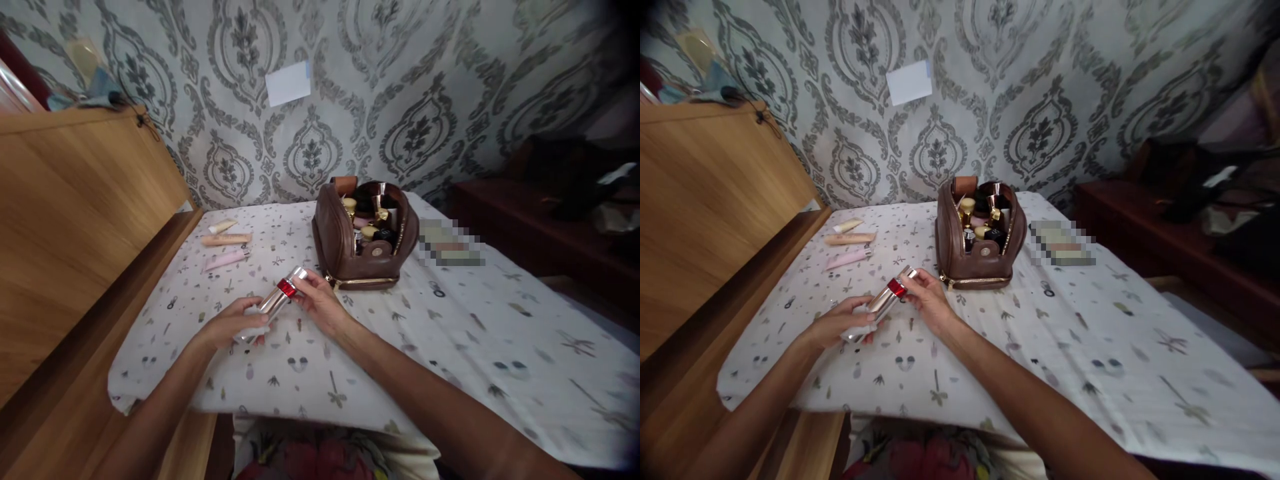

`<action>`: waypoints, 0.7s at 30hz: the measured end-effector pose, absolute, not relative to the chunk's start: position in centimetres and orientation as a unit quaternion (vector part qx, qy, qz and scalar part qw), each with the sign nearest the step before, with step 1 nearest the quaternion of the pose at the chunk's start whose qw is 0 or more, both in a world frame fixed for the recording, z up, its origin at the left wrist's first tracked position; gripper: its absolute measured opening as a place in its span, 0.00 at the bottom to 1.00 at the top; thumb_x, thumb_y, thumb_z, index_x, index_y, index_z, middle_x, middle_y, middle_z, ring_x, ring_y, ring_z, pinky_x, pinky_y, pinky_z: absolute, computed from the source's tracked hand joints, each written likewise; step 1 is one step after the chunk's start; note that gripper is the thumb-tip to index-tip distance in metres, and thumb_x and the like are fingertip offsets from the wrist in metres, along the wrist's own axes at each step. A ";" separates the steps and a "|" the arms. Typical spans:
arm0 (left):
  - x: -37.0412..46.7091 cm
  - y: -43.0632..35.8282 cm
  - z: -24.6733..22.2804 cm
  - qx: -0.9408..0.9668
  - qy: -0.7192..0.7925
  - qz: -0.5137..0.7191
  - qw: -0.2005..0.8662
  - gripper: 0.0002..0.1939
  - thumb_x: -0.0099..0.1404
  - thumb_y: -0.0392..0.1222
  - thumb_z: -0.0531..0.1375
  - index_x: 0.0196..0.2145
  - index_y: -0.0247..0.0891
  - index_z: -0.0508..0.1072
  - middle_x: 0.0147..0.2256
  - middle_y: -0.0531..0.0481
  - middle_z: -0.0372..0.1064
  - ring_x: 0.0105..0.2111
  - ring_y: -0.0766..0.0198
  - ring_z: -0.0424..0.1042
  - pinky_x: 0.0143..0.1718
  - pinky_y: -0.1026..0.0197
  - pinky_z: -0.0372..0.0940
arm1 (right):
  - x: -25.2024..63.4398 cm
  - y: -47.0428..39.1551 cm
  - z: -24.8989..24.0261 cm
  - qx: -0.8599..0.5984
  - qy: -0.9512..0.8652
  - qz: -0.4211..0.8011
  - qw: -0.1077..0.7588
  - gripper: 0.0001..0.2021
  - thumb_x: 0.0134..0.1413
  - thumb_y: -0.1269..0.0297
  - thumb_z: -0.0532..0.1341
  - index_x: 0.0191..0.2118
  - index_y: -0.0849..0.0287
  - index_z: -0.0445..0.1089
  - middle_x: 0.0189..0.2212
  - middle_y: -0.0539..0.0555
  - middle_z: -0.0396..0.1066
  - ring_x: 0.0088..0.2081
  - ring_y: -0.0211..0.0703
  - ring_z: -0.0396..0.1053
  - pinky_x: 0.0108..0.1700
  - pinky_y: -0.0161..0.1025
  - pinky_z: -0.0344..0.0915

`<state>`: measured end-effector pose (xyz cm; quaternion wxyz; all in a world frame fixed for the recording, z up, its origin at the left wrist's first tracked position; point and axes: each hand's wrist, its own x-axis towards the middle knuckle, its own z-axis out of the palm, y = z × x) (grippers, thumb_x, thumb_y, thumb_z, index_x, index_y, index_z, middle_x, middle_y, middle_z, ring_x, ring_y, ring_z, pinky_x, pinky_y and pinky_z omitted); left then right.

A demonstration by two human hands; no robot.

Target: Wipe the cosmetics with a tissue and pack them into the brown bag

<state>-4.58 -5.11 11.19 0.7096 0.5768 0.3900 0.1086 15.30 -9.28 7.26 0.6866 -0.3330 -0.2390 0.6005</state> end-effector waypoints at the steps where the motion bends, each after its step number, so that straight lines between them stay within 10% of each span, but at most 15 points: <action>1: -4.5 -5.2 11.2 0.592 0.386 0.118 0.697 0.24 0.51 0.52 0.69 0.41 0.36 0.70 0.29 0.52 0.70 0.21 0.68 0.68 0.24 0.64 0.63 | 15.4 -9.3 7.2 -0.337 -0.238 0.601 0.685 0.17 0.35 0.57 0.75 0.30 0.58 0.71 0.28 0.47 0.71 0.32 0.37 0.68 0.32 0.34 0.62; 10: -3.4 -6.5 11.5 0.686 0.384 0.199 0.586 0.16 0.55 0.49 0.66 0.36 0.37 0.71 0.30 0.55 0.63 0.27 0.69 0.62 0.26 0.67 0.61 | 15.2 -9.5 7.4 -0.322 -0.258 0.619 0.668 0.20 0.38 0.56 0.74 0.38 0.57 0.75 0.35 0.51 0.73 0.35 0.38 0.68 0.33 0.32 0.64; 21: -3.2 -7.4 10.6 0.594 0.366 0.122 0.706 0.29 0.50 0.45 0.71 0.48 0.39 0.68 0.38 0.50 0.70 0.33 0.60 0.75 0.24 0.65 0.66 | 14.7 -9.9 7.3 -0.348 -0.286 0.604 0.658 0.21 0.37 0.57 0.75 0.38 0.59 0.73 0.32 0.50 0.72 0.33 0.38 0.68 0.37 0.35 0.65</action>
